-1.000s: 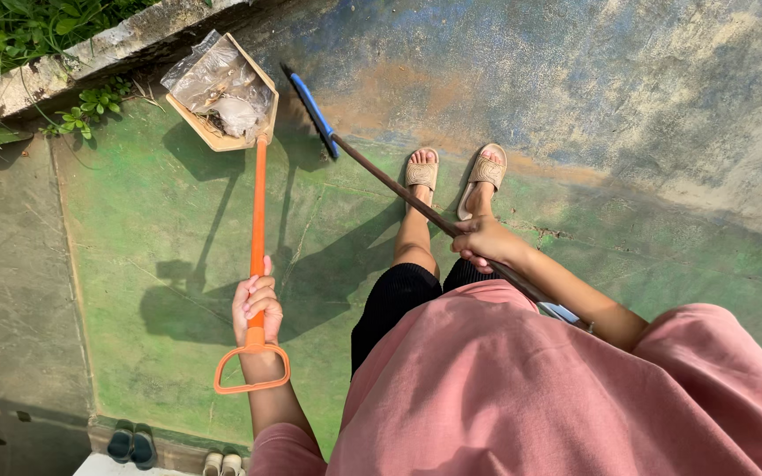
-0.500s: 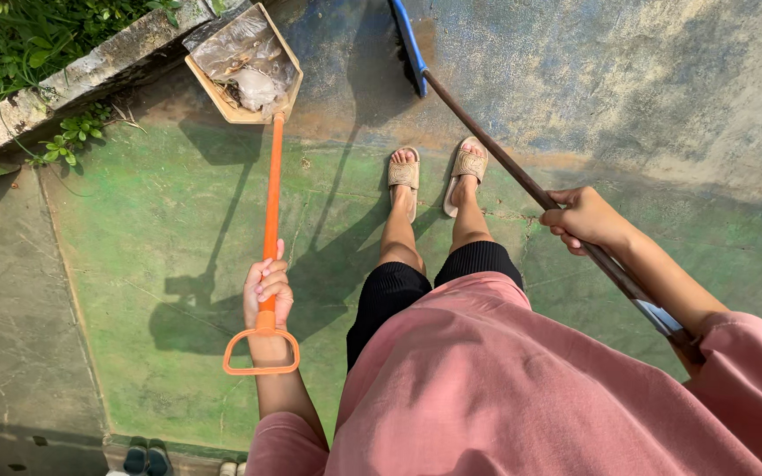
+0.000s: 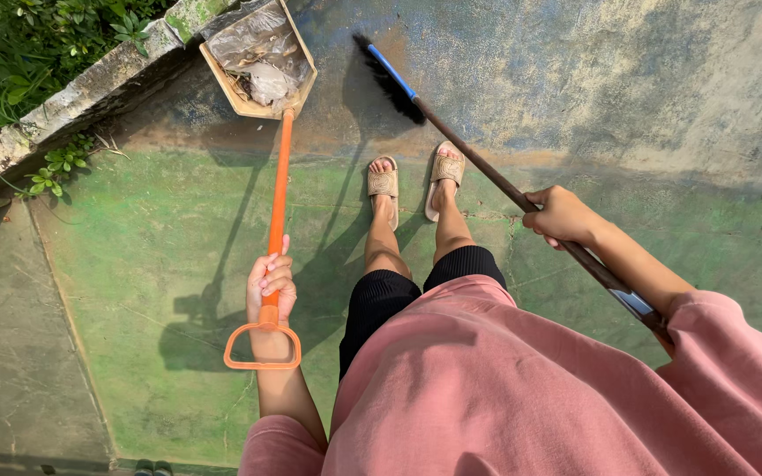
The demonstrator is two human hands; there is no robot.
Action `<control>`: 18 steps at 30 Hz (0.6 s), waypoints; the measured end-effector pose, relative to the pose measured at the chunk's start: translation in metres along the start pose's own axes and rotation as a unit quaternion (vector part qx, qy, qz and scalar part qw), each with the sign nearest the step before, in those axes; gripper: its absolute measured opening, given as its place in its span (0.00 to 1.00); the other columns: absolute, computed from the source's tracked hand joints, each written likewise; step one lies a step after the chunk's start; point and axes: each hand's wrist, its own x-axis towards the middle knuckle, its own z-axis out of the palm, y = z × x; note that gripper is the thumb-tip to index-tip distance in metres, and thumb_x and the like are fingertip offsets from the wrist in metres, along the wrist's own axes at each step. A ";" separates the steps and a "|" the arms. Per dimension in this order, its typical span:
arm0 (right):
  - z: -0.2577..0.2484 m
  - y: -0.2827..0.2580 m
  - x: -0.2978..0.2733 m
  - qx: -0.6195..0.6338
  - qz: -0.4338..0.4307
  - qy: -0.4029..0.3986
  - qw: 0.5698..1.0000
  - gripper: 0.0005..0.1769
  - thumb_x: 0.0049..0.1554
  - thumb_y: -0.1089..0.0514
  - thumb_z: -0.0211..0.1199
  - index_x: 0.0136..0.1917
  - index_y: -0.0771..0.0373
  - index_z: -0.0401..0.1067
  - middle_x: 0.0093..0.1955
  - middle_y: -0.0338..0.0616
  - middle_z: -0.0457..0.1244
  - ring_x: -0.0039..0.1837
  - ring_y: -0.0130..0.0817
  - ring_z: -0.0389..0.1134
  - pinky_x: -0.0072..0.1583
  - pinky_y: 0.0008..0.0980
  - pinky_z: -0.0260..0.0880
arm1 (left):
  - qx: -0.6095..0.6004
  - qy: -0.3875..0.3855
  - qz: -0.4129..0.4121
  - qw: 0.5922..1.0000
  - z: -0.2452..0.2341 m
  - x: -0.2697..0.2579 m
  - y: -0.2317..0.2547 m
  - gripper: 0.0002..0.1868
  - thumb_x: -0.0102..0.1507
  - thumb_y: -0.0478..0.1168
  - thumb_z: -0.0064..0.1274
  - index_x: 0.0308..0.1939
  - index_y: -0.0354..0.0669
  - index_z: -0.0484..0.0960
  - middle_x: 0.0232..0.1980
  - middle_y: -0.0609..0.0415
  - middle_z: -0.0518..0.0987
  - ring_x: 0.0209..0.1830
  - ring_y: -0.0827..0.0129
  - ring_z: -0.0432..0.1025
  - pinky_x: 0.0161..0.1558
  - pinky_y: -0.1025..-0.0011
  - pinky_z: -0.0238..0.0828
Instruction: The person sweeps debris into a dustpan with a broom along an outdoor walkway, opens a metal gate, and sweeps the path ahead.
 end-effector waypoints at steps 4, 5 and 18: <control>0.017 0.018 -0.038 0.039 0.044 -0.052 0.997 0.28 0.51 0.62 0.62 0.66 0.61 0.73 0.26 0.43 0.58 0.23 0.32 0.57 0.27 0.38 0.59 | -0.005 0.012 0.006 1.000 0.003 0.008 -0.010 0.22 0.71 0.30 0.37 0.69 0.25 0.63 0.33 0.54 0.67 0.18 0.77 0.63 0.16 0.82 0.66; 0.021 0.022 -0.037 0.038 0.053 -0.062 0.996 0.26 0.51 0.62 0.62 0.64 0.62 0.75 0.27 0.44 0.59 0.23 0.33 0.58 0.28 0.39 0.59 | -0.004 0.012 -0.001 1.000 0.004 0.011 -0.009 0.22 0.71 0.30 0.37 0.69 0.25 0.63 0.33 0.54 0.67 0.18 0.77 0.63 0.16 0.82 0.66; -0.040 -0.004 -0.013 -0.020 -0.014 0.057 0.998 0.30 0.52 0.61 0.63 0.69 0.65 0.70 0.25 0.47 0.61 0.25 0.34 0.61 0.31 0.39 0.63 | 0.097 0.059 -0.029 0.993 -0.023 0.053 -0.004 0.20 0.70 0.31 0.41 0.66 0.31 0.68 0.31 0.57 0.67 0.18 0.81 0.61 0.15 0.83 0.63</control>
